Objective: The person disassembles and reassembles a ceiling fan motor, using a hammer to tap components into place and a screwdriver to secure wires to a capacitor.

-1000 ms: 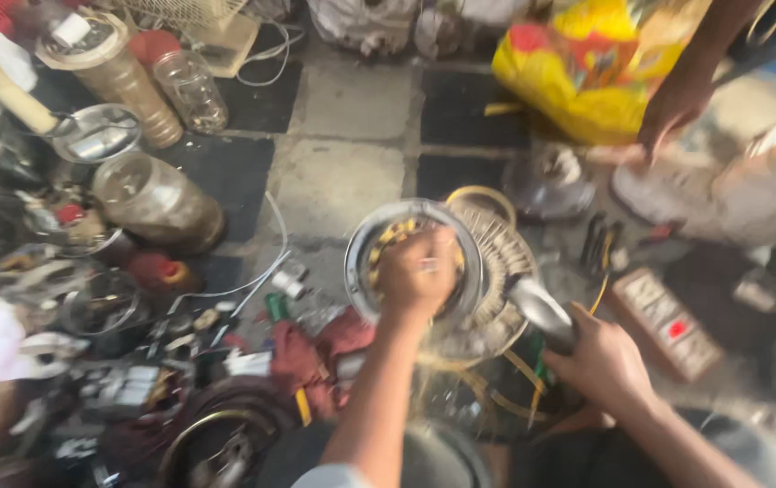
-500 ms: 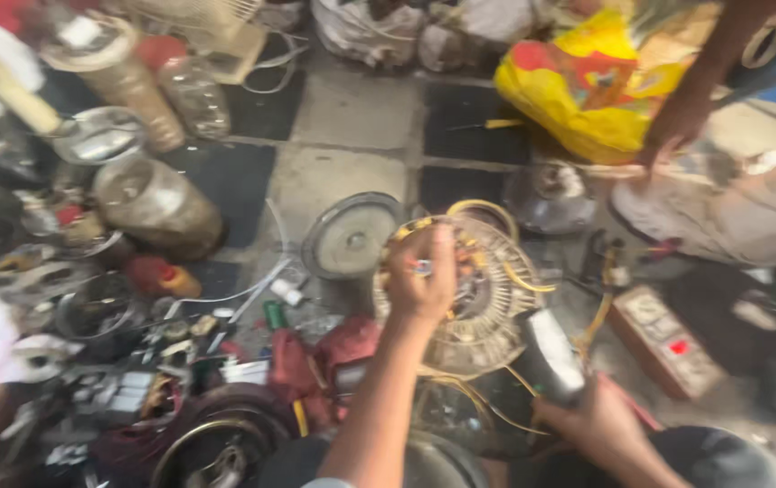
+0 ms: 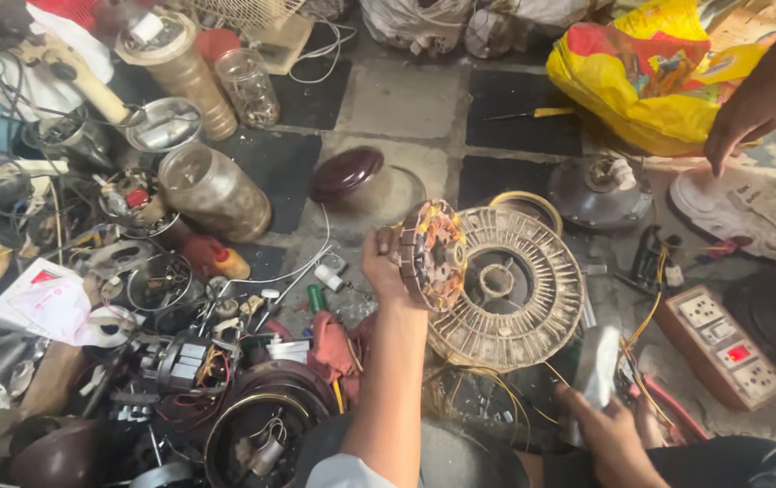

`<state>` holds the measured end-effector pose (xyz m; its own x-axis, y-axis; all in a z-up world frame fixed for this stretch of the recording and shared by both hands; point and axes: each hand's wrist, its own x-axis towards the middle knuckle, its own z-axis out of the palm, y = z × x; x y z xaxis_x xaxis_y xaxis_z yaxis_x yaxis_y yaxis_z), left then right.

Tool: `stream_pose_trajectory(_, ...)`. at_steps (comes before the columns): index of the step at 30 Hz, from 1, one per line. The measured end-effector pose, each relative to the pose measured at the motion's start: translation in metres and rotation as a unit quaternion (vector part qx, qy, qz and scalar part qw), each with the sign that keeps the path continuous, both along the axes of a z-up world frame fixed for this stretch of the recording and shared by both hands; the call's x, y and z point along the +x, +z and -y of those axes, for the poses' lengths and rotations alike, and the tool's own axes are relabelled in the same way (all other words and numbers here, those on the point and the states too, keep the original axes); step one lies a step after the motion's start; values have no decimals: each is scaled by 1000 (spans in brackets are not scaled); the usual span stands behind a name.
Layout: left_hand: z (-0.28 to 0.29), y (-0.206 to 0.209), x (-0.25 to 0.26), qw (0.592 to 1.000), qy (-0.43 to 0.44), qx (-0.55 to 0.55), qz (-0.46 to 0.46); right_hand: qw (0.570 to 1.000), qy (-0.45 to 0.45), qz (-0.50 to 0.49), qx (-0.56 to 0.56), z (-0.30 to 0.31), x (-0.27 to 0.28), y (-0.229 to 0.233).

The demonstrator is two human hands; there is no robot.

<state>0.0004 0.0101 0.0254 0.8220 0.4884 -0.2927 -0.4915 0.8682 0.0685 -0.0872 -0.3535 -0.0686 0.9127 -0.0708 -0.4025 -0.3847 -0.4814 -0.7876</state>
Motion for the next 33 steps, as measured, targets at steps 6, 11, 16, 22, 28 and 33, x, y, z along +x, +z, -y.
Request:
stream_pose_trajectory(6,5,-5,0,989,-44,84,110,970,130,172,-112,6,-16,-57)
stream_pose_trajectory(11,10,29,-6,997,-24,21,-64,931,180,167,-272,4,14,1)
stream_pose_trajectory(16,3,-1,-2,975,-65,80,195,858,318,227,-333,13,70,10)
stream_pose_trajectory(22,6,7,-1,994,-18,58,-92,898,310,92,-296,-9,73,-8)
stream_pose_trajectory(28,22,27,-1,997,-29,26,-65,943,58,282,-168,-36,72,81)
stream_pose_trajectory(33,68,36,2,984,-132,117,12,945,168,147,240,-82,60,136)
